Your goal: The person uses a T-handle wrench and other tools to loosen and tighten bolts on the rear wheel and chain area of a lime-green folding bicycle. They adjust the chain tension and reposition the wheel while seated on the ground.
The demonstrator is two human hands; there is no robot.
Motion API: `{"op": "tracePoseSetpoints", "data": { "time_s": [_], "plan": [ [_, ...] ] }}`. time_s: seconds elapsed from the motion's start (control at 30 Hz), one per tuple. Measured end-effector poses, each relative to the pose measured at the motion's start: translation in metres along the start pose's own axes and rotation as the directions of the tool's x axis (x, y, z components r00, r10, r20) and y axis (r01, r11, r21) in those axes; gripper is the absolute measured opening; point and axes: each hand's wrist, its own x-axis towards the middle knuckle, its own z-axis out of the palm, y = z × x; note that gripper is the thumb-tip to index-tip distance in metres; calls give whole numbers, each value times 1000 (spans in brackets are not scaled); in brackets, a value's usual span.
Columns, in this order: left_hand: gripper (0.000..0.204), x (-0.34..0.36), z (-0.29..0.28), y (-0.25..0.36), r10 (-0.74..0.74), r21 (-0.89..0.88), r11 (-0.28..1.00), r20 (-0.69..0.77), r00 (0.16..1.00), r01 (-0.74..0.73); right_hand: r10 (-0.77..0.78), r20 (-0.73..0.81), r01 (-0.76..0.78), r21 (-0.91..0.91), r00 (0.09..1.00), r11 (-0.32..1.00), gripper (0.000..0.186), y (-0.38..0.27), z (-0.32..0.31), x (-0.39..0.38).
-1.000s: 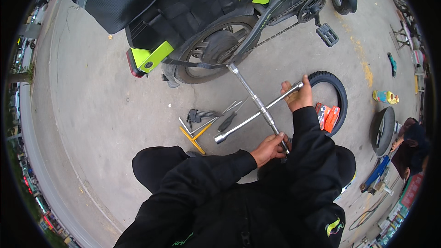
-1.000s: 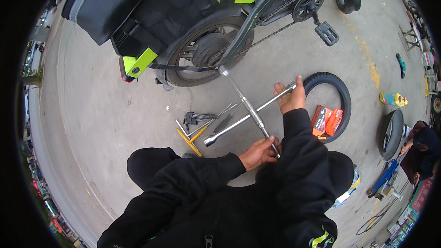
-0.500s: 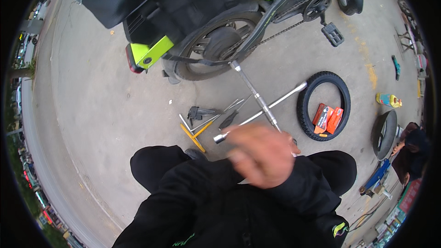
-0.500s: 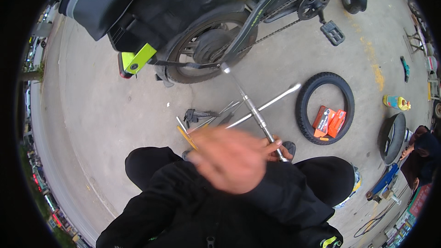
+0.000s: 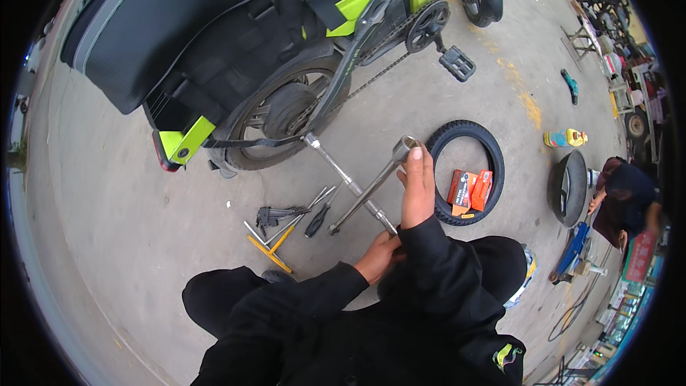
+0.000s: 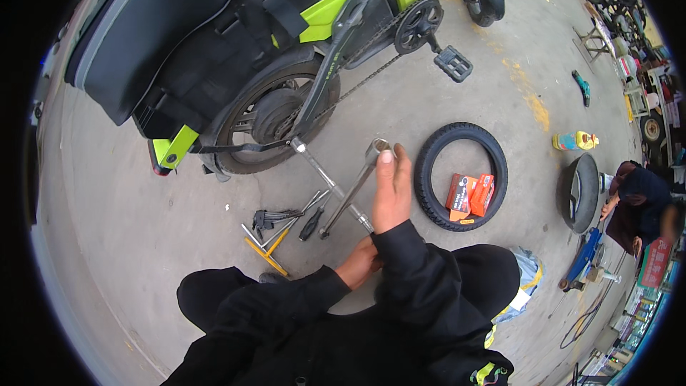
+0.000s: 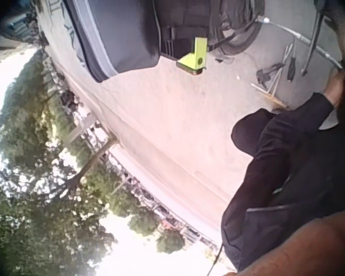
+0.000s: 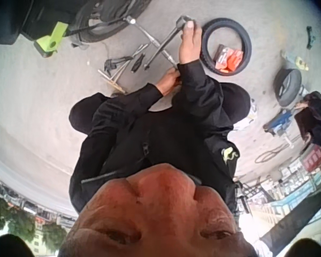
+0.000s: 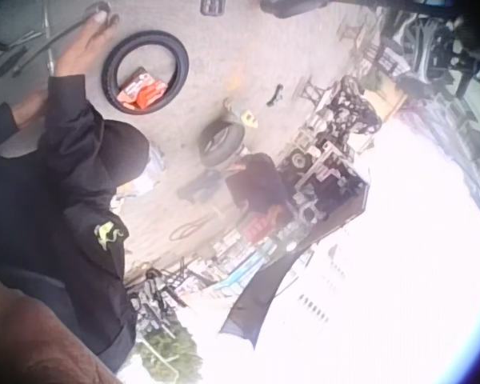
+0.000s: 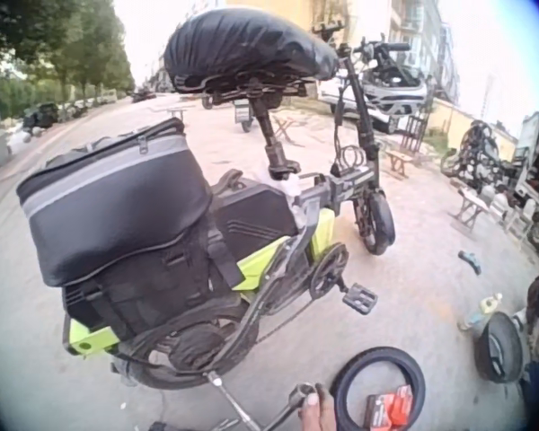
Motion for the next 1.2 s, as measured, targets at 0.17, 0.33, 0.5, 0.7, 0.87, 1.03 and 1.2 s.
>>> {"op": "tracePoseSetpoints", "data": {
  "time_s": [0.17, 0.33, 0.5, 0.7, 0.87, 1.03, 1.2],
  "plan": [
    [17, 5, 0, -1, 49, -210, 977, 106, 993, -26, -395, 196, 432, -214, 898, 876, 59, -5, 25, -49],
    [16, 12, -4, -13, 74, -229, 972, 91, 993, -51, 505, 863, 749, -354, 30, 560, 41, -10, 50, -99],
    [18, 17, -12, -21, 94, -264, 963, 120, 988, -60, -567, 751, 732, 168, 339, 660, 32, -43, 29, -108],
    [25, 0, 15, -21, 624, -822, 470, 52, 780, -321, -771, 476, 906, -229, 423, 355, 43, -61, 11, -79],
    [19, -1, 6, -2, 131, -90, 986, -82, 988, -138, -511, -170, 432, -353, 843, 830, 57, -32, 5, -29],
    [13, -1, 1, -3, 107, -111, 987, -87, 990, -116, -23, -182, 21, -14, 983, 1000, 70, 2, -4, -5],
    [13, -5, 3, 1, 125, -35, 991, -92, 988, -128, -43, -198, 69, 130, 979, 989, 75, -6, 11, -15]
  ]
}}
